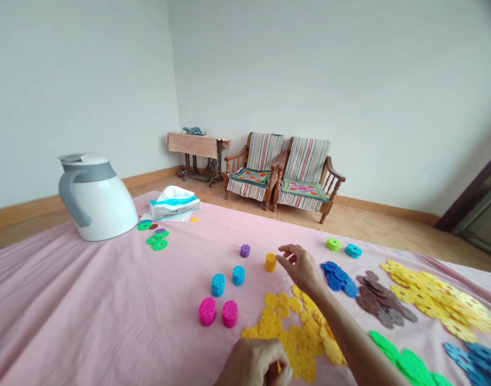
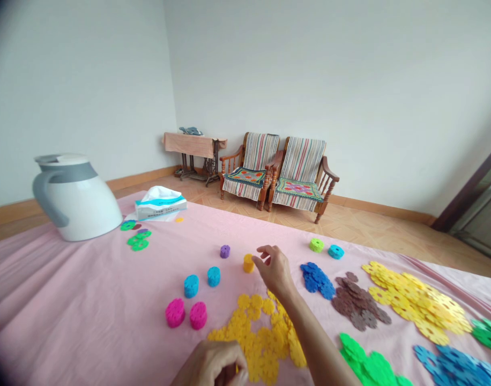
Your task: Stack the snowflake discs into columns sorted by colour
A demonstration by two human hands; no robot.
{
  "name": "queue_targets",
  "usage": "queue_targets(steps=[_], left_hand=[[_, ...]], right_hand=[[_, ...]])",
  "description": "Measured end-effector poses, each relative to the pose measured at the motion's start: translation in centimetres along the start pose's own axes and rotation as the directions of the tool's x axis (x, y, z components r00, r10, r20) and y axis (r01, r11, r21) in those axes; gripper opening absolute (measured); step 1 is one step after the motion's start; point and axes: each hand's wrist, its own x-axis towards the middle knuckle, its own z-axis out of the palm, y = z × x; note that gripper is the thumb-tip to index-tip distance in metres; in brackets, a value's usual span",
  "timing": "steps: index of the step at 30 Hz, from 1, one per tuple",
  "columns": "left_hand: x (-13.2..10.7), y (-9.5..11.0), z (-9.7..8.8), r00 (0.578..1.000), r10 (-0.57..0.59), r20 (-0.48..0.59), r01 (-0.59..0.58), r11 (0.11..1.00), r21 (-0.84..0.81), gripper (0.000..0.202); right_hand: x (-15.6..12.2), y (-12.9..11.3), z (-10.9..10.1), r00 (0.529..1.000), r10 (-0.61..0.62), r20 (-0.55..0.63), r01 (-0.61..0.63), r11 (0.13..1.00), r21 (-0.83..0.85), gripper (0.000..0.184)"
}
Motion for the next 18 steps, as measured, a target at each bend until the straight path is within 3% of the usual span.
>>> queue_targets(steps=[2, 4, 7, 9, 13, 18], left_hand=[[0.0, 0.2, -0.3, 1.0, -0.003, 0.013, 0.003, 1.0, 0.001, 0.021], [0.0, 0.6, -0.5, 0.999, -0.002, 0.034, 0.002, 1.0, 0.004, 0.021], [-0.1, 1.3, -0.9, 0.999, -0.013, 0.03, 0.012, 1.0, 0.019, 0.019], [-0.2, 1.6, -1.0, 1.0, -0.018, 0.022, 0.017, 0.999, 0.028, 0.018], [-0.2, 1.6, -1.0, 0.999, -0.021, 0.025, 0.019, 0.999, 0.047, 0.017], [-0.1, 1.4, -0.8, 1.0, -0.015, 0.021, 0.014, 0.999, 0.046, 0.014]], right_hand=[[-0.1, 0.4, -1.3, 1.0, 0.009, 0.028, -0.007, 0.998, -0.06, 0.021], [-0.5, 1.1, -2.6, 0.991, -0.003, 0.131, 0.02, 0.991, -0.129, 0.017], [-1.5, 2.2, -4.2, 0.942, -0.009, 0.336, 0.094, 0.967, -0.236, 0.014], [-2.2, 2.6, -4.7, 0.913, 0.014, 0.407, 0.123, 0.943, -0.309, 0.019], [-3.0, 2.2, -4.7, 0.89, 0.03, 0.456, 0.168, 0.906, -0.388, 0.022], [-3.2, 1.2, -4.0, 0.898, 0.037, 0.439, 0.183, 0.875, -0.447, 0.023]])
